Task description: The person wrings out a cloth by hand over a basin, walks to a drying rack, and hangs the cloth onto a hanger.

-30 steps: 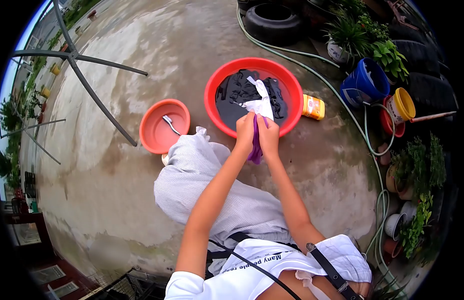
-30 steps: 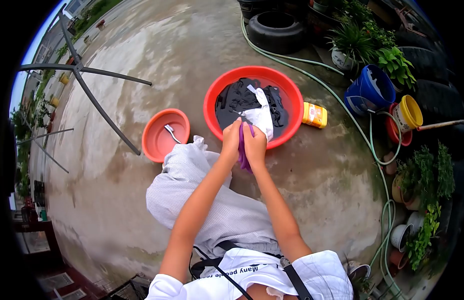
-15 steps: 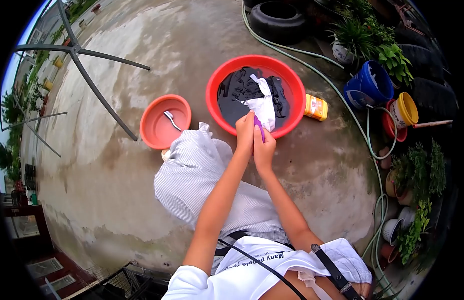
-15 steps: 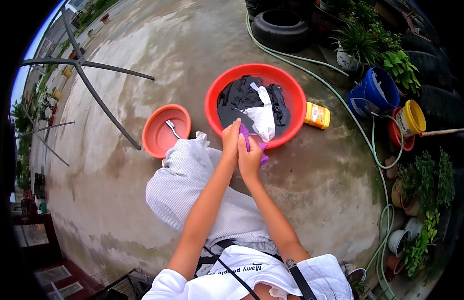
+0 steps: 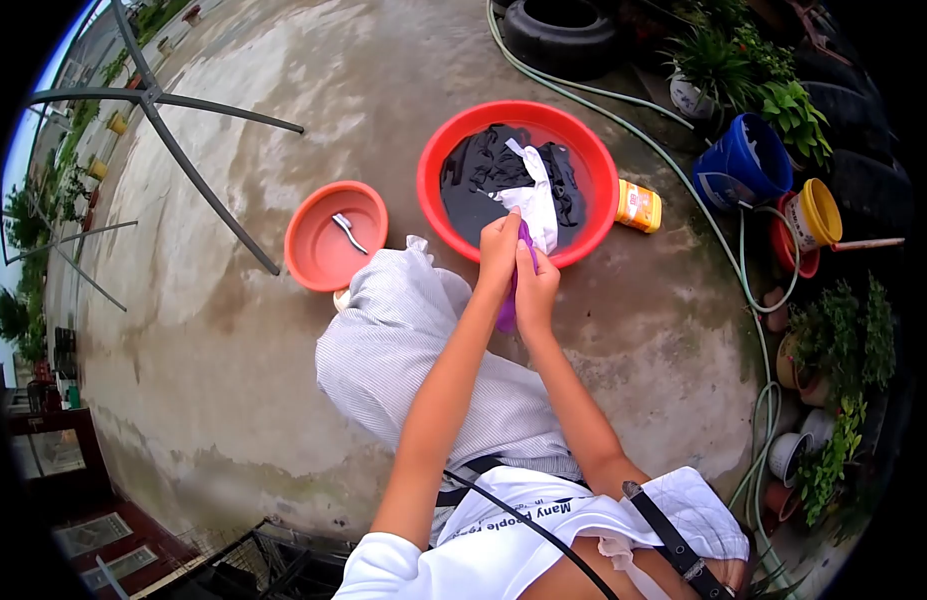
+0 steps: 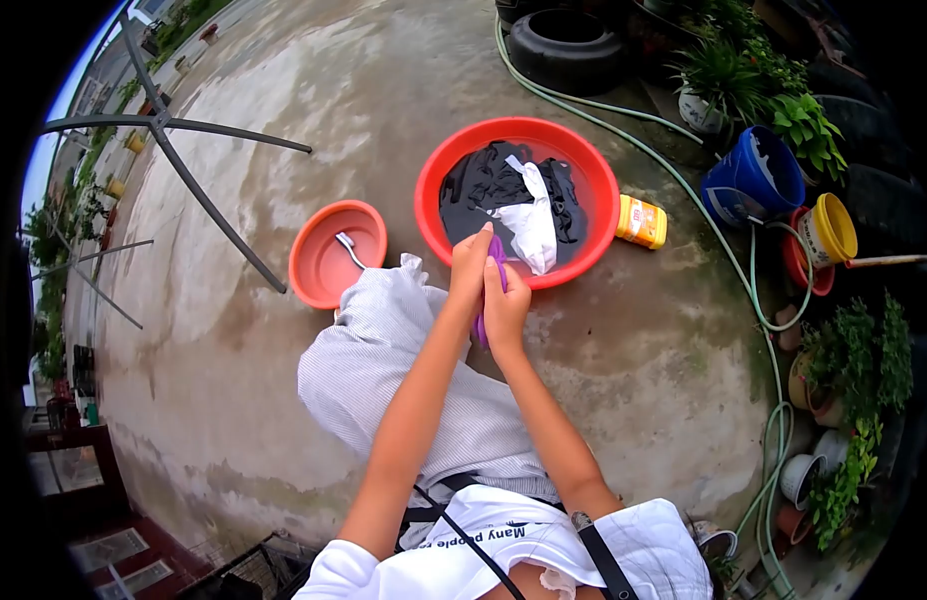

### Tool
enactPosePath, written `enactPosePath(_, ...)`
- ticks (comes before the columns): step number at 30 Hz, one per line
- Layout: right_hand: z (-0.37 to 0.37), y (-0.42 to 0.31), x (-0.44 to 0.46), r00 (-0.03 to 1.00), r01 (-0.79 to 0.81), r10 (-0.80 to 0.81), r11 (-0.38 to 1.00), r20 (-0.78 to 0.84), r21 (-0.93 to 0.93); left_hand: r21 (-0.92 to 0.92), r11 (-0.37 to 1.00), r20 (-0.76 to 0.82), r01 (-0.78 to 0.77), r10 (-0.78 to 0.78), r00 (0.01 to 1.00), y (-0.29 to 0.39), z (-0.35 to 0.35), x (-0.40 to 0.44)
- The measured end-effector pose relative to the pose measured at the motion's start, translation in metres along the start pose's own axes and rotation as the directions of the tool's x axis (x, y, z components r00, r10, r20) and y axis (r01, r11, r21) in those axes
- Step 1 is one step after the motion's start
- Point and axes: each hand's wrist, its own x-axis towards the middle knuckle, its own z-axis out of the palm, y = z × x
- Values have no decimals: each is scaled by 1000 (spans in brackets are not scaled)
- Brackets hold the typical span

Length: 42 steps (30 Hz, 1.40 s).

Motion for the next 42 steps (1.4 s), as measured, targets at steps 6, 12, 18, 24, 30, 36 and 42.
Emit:
enactPosePath(6, -23, 4, 55, 984, -165, 174, 974, -48, 158, 147, 980, 158, -132, 108, 982, -13, 16, -16)
enactPosePath(12, -2, -16, 9, 997, 71, -73, 996, -35, -56, -21, 991, -27, -132, 132, 991, -7, 9, -6)
enactPosePath(18, -2, -18, 39, 996, -59, 61, 997, -64, 43, -20, 999, 6, -36, 36, 999, -9, 11, -7)
enactPosePath(24, -14, -14, 45, 995, -72, 68, 996, -70, -57, -55, 997, 47, -52, 54, 997, -10, 14, -13)
enactPosePath(30, 1, -18, 6, 999, -8, 9, 999, 32, -43, -211, 973, -13, 98, -103, 995, 9, 1, -16)
enactPosePath(36, -27, -10, 43, 982, -145, 153, 986, -107, 77, -33, 998, 155, 50, -45, 987, -5, 22, -32)
enactPosePath(42, -13, -14, 6, 1000, -3, 4, 999, 21, -38, -193, 977, 2, 88, -89, 996, -3, 7, -18)
